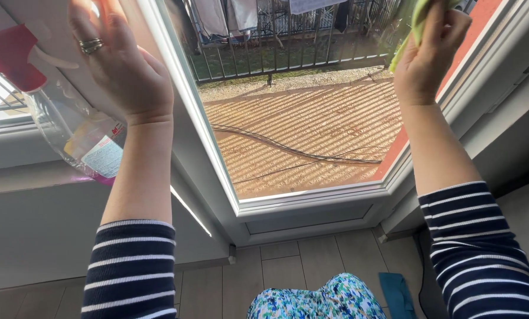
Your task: Wiping the glass pane of a balcony door using a cleaning cloth.
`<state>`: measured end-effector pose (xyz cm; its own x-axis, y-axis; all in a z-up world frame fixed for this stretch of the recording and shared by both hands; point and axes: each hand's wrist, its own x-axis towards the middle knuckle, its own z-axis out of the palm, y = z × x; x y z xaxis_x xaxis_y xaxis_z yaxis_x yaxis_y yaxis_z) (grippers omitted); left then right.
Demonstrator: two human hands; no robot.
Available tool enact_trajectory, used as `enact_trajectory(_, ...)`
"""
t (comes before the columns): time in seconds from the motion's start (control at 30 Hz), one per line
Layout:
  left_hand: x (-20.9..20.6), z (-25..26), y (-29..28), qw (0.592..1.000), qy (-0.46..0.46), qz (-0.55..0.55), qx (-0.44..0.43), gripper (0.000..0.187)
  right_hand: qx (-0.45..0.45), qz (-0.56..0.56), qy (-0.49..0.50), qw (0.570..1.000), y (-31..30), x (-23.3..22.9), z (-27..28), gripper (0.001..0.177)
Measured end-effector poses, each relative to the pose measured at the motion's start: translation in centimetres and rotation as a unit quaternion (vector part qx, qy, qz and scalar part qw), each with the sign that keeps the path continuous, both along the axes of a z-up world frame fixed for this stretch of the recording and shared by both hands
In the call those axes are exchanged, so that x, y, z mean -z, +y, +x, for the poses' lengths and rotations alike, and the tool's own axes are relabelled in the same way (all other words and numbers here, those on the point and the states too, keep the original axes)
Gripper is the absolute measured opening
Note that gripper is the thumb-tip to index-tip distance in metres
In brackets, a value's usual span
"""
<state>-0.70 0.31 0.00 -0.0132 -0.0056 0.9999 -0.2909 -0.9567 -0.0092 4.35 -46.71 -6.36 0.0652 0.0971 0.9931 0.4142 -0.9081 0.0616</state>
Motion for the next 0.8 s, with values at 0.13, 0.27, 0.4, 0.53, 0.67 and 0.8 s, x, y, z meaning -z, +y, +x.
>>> enact_trajectory(0.13, -0.4, -0.6, -0.3, 1.000, 0.008, 0.002, 0.000, 0.047, 0.053, 0.146, -0.009, 0.988, -4.2, 4.5, 0.0, 0.057)
enact_trajectory(0.27, -1.2, -1.6, -0.9, 1.000, 0.001, 0.006, 0.020, 0.048, 0.083, 0.229, 0.037, 0.969, -6.4, 12.7, 0.3, 0.059)
enact_trajectory(0.4, -0.5, -0.6, -0.3, 1.000, 0.001, -0.001, -0.010, 0.048, 0.074, 0.284, 0.086, 0.952, -5.0, 20.7, -0.7, 0.061)
enact_trajectory(0.53, 0.0, 0.1, -0.1, 1.000, 0.006, -0.008, -0.011, 0.048, 0.058, 0.390, 0.147, 0.907, -1.6, 26.3, -0.9, 0.059)
enact_trajectory(0.67, -0.4, -0.3, -0.5, 1.000, -0.005, -0.005, 0.008, 0.046, -0.022, 0.322, 0.139, 0.936, 7.3, 25.1, -2.2, 0.059)
enact_trajectory(0.8, 0.0, 0.2, -0.2, 0.999, 0.013, -0.018, -0.024, 0.043, -0.072, 0.196, 0.157, 0.965, 15.8, 25.6, -2.7, 0.057)
